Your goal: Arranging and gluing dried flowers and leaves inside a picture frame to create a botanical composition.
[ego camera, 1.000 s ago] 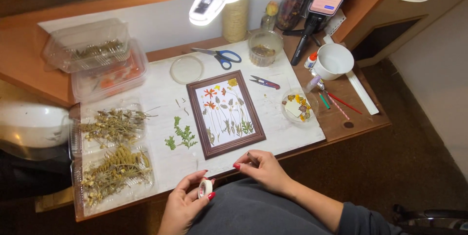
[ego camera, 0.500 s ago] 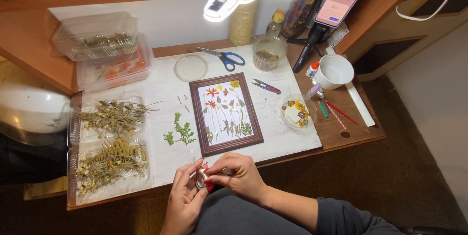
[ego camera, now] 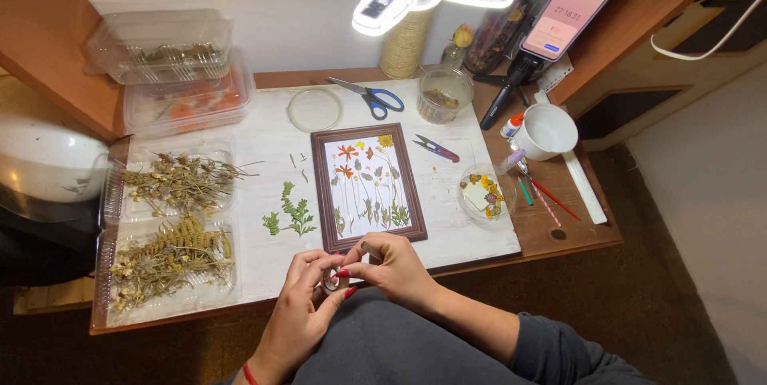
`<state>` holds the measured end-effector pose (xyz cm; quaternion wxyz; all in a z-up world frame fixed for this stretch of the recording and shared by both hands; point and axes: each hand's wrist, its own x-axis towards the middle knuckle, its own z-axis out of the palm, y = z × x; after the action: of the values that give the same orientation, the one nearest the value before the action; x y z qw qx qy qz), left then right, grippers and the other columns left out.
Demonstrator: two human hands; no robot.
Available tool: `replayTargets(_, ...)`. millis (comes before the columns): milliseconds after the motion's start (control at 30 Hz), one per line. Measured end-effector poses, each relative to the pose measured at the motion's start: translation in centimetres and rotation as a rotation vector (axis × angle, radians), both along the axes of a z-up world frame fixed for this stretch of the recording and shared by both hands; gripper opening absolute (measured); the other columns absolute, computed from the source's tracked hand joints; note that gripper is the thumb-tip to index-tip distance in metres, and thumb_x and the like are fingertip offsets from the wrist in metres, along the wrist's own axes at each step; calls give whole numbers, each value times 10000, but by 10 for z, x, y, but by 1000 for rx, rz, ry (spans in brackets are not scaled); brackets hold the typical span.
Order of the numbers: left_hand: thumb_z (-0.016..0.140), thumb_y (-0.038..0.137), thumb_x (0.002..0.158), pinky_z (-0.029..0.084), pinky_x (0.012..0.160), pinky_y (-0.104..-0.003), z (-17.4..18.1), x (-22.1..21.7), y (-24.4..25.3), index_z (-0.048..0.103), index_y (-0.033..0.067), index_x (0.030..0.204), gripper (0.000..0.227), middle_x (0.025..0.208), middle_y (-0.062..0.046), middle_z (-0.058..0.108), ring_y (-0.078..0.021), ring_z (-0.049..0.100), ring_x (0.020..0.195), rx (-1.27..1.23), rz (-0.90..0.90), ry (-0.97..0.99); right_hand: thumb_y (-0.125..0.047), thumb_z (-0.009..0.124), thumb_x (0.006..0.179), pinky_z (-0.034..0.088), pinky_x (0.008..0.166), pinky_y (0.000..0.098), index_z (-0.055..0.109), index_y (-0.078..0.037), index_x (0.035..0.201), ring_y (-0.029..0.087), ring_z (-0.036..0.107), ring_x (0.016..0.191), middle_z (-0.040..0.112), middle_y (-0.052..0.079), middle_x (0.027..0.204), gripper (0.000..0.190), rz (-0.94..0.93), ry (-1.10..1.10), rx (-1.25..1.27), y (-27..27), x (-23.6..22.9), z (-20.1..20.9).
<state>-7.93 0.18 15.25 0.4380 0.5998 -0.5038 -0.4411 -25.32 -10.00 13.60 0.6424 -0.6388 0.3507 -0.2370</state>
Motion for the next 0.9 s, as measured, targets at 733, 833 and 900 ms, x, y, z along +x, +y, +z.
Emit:
replayTargets(733,747,72,865,613,982,-300,-12,11,-37,514,40,1249,450,1176,-81,563,-179,676,1085,-50,-94,-41,-47,715,904,561,697,239,722,-8,935,67,675,790,697,22,920,51,94,107,-173,-35,-2,3)
replayTargets(833,744,78,877,560,991,-312,-12,12,-43,507,28,1257,451,1198,-90,545,-191,672,1130,-90,-106,-4,-34,726,904,539,669,265,743,2,954,106,646,744,682,47,918,64,81,145,-181,-41,-2,4)
replayTargets(900,741,83,881,554,999,-313,-15,12,-47,492,28,1263,460,1202,-92,541,-191,670,1148,-68,-102,7,-13,699,904,568,729,262,750,-1,982,108,667,810,688,51,953,95,60,69,-207,-47,-5,-6)
